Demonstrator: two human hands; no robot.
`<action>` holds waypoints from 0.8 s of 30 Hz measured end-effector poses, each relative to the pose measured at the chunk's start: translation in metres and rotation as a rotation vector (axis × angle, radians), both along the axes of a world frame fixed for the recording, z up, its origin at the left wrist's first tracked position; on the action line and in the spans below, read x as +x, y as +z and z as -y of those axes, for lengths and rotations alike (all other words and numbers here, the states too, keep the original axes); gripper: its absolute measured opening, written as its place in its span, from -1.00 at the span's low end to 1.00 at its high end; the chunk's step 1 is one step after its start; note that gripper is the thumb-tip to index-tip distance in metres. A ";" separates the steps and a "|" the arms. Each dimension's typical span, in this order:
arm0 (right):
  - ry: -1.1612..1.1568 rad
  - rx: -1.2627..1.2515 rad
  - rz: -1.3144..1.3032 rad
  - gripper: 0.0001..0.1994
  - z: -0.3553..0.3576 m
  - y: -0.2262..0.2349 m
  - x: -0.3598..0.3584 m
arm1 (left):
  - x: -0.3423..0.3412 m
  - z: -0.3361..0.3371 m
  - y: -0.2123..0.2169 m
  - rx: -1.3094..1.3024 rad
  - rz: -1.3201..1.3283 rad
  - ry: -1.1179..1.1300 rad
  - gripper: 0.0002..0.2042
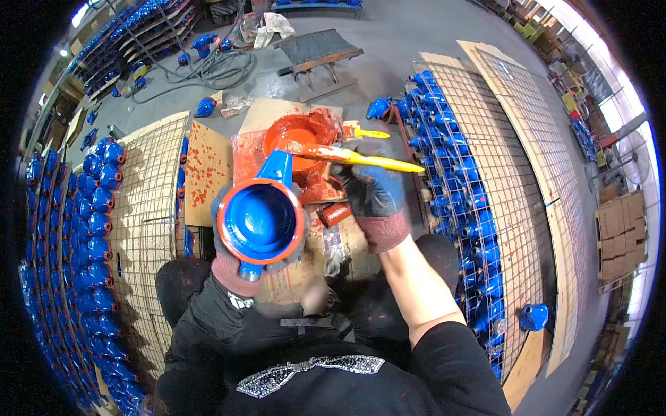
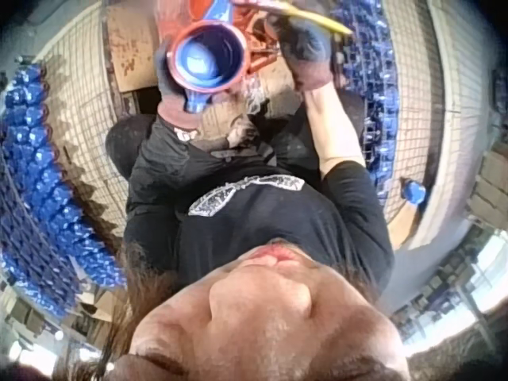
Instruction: Manually painting small blue metal components with red paint using a brush.
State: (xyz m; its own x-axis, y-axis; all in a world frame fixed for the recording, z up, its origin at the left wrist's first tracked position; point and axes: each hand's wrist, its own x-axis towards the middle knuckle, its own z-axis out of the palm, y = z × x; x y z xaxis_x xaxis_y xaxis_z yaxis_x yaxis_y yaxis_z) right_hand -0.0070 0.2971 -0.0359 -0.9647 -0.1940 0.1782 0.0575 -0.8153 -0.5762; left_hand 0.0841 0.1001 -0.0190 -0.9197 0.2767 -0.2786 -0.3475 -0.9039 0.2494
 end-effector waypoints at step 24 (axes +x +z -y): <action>0.028 1.577 -0.558 -0.73 0.086 -0.094 -0.139 | -0.011 0.061 0.046 -0.283 -0.299 0.381 -0.33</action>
